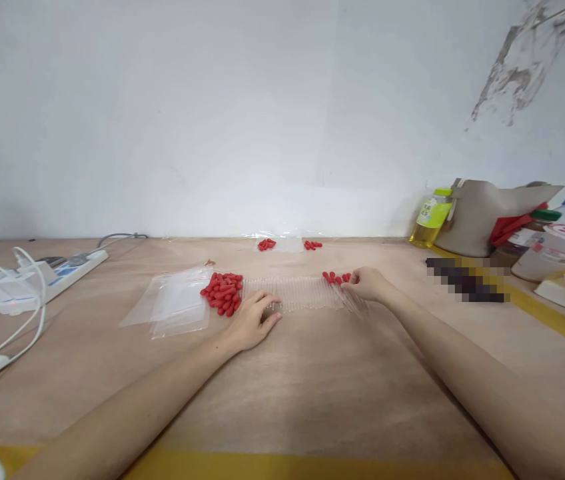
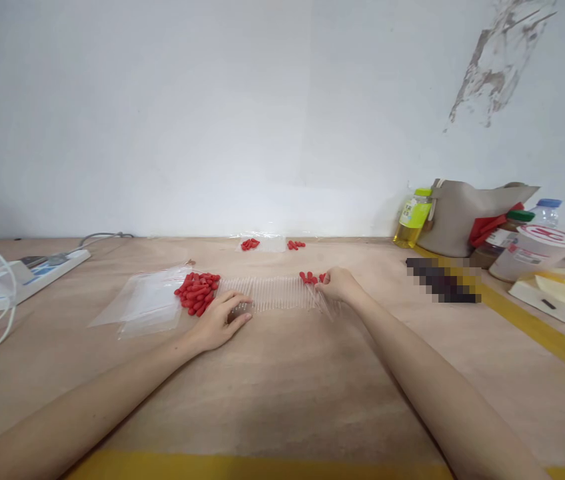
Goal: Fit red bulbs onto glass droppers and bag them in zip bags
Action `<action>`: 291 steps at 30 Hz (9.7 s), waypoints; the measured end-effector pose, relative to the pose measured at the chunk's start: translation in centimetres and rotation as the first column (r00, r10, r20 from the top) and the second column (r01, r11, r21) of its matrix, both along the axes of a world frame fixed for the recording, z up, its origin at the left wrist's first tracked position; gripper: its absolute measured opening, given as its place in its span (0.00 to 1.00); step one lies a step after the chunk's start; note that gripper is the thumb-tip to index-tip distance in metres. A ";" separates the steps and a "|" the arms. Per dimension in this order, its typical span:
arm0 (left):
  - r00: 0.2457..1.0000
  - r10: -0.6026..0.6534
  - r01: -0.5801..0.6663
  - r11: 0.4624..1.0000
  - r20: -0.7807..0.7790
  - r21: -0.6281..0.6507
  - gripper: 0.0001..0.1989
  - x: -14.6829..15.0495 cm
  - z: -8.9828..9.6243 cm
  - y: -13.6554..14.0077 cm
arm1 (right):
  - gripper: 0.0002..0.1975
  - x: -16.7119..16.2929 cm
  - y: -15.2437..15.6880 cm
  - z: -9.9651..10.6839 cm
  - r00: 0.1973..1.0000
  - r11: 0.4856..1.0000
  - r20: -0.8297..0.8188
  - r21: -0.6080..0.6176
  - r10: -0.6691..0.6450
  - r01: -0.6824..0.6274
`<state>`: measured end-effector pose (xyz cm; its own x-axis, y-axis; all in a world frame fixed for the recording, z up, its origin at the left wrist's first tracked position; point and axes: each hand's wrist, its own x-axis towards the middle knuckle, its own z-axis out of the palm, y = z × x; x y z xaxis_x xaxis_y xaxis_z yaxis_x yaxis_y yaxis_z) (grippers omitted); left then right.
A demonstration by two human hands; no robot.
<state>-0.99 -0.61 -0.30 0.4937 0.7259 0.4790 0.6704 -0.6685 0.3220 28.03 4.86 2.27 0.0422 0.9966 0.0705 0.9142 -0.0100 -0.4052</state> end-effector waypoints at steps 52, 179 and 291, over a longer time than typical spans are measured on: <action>0.705 0.688 -0.692 0.721 -0.172 0.049 0.11 -7.8 5.7 5.3 | 0.17 -1.9 -0.1 -0.5 0.982 0.982 0.066 -0.061 -0.175 0.179; 1.000 -0.020 0.020 0.998 0.000 0.053 0.09 -1.1 0.3 0.7 | 0.04 -0.4 0.1 -0.6 0.996 0.997 0.091 0.075 -0.004 -0.003; 0.980 -0.197 0.197 0.980 -0.025 -0.024 0.10 0.7 0.2 0.1 | 0.12 -7.9 -5.7 -3.1 0.776 0.623 0.258 0.476 0.576 -0.620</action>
<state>-0.32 -0.55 -0.06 0.6407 0.6230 0.4489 0.5349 -0.7815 0.3212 20.17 -0.82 -0.87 -0.5776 0.6079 0.5449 0.6695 0.7347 -0.1100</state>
